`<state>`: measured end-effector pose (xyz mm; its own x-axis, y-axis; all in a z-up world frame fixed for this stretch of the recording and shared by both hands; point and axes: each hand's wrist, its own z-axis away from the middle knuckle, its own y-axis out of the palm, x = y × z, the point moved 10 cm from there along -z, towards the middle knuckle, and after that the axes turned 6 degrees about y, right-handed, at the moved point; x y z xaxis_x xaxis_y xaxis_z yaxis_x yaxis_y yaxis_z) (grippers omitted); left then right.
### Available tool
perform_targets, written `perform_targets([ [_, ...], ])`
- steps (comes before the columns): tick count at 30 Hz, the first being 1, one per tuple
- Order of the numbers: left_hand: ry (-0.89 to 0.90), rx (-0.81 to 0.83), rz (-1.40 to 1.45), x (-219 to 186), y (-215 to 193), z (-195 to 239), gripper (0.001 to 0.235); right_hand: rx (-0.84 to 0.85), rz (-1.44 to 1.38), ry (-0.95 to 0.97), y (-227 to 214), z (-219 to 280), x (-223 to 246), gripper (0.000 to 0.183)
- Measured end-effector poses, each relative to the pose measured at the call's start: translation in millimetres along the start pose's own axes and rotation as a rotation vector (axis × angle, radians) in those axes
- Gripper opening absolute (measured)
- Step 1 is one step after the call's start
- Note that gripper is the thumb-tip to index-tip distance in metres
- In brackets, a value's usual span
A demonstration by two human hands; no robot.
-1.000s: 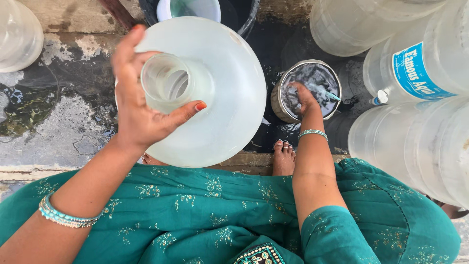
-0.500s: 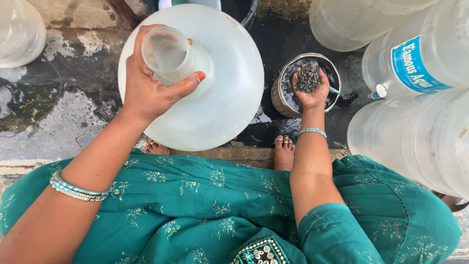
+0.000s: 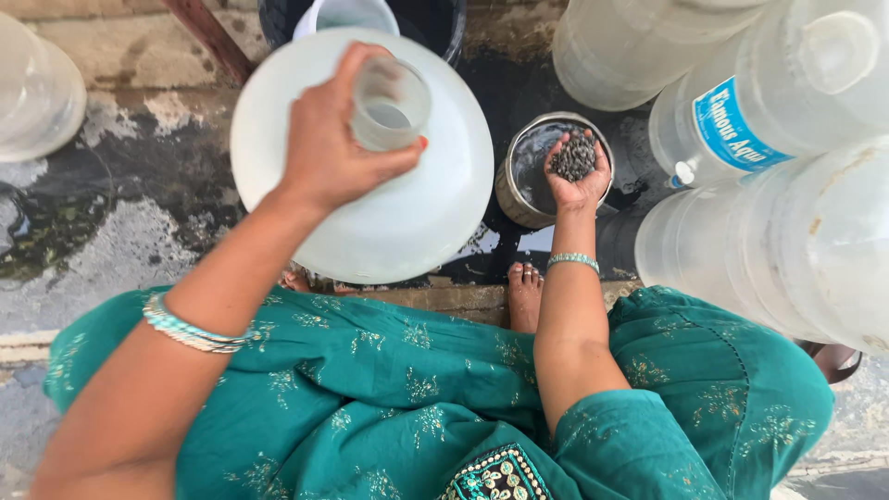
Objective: The person pours water from a large dispenser into a bucket, then adds a handful of small dark stones into the dispenser. They use a toothbrush to scrub the inside of the dispenser's neck and opening.
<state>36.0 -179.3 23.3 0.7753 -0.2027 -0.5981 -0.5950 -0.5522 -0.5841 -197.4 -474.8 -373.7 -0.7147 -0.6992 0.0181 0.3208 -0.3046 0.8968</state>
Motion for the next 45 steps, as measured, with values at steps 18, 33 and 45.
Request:
perform_targets([
  [18,-0.099,0.156,-0.054,-28.2,141.7,-69.4,0.075,0.129,0.006,-0.036,138.4,76.3,7.5,0.025],
  [33,-0.111,0.217,-0.109,-33.3,201.8,-80.9,0.069,0.259,0.395,-0.396,265.5,142.8,9.8,0.026],
  [45,-0.1,0.191,-0.107,-37.5,210.1,-82.0,0.069,0.208,0.372,-0.433,259.5,151.4,13.3,0.028],
])
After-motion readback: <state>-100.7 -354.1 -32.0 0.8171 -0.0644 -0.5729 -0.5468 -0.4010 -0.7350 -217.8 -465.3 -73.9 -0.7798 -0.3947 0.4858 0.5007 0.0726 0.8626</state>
